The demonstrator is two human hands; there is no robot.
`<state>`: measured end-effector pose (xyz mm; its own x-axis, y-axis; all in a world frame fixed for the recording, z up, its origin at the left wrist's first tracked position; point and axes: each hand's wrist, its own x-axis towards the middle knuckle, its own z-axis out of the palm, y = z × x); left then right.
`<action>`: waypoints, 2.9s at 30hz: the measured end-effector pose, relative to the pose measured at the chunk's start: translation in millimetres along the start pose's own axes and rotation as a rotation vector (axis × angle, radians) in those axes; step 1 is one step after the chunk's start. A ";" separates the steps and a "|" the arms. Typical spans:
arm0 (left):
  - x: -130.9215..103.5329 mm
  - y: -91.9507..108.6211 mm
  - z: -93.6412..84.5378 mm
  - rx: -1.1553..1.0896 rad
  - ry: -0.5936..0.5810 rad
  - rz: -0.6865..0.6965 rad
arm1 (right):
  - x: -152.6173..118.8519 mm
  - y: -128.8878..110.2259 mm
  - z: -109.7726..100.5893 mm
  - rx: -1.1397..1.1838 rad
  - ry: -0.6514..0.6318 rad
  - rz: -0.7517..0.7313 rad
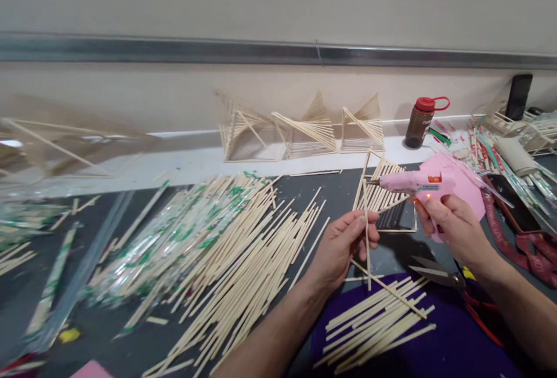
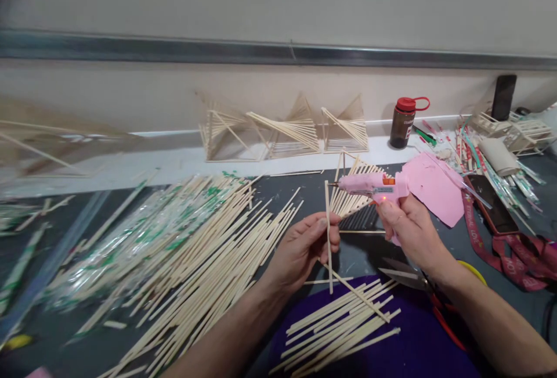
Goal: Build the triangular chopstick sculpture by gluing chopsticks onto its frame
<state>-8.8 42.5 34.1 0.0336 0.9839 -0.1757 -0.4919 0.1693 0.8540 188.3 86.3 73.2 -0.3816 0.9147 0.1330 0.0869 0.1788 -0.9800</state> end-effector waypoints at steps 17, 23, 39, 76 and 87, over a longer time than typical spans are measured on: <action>-2.1 3.4 1.9 0.026 0.056 -0.017 | 4.7 -12.1 -20.4 -0.050 0.108 0.044; 1.3 3.5 2.1 0.057 0.081 -0.035 | 1.8 -10.2 -85.8 0.114 0.456 0.134; 25.4 25.0 -10.2 0.332 0.187 0.064 | 13.9 93.1 -152.6 -0.421 0.395 0.464; 40.9 32.6 -5.1 0.544 0.229 0.137 | 138.2 -25.8 7.5 -0.143 -0.291 -0.094; 16.9 20.9 -28.0 0.550 0.305 0.013 | 139.1 -4.4 1.3 -0.128 -0.082 -0.031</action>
<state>-42.9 61.1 35.3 -0.2589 0.9390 -0.2264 0.0314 0.2425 0.9697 133.6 212.3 95.9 -0.4596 0.8762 0.1454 0.1882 0.2560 -0.9482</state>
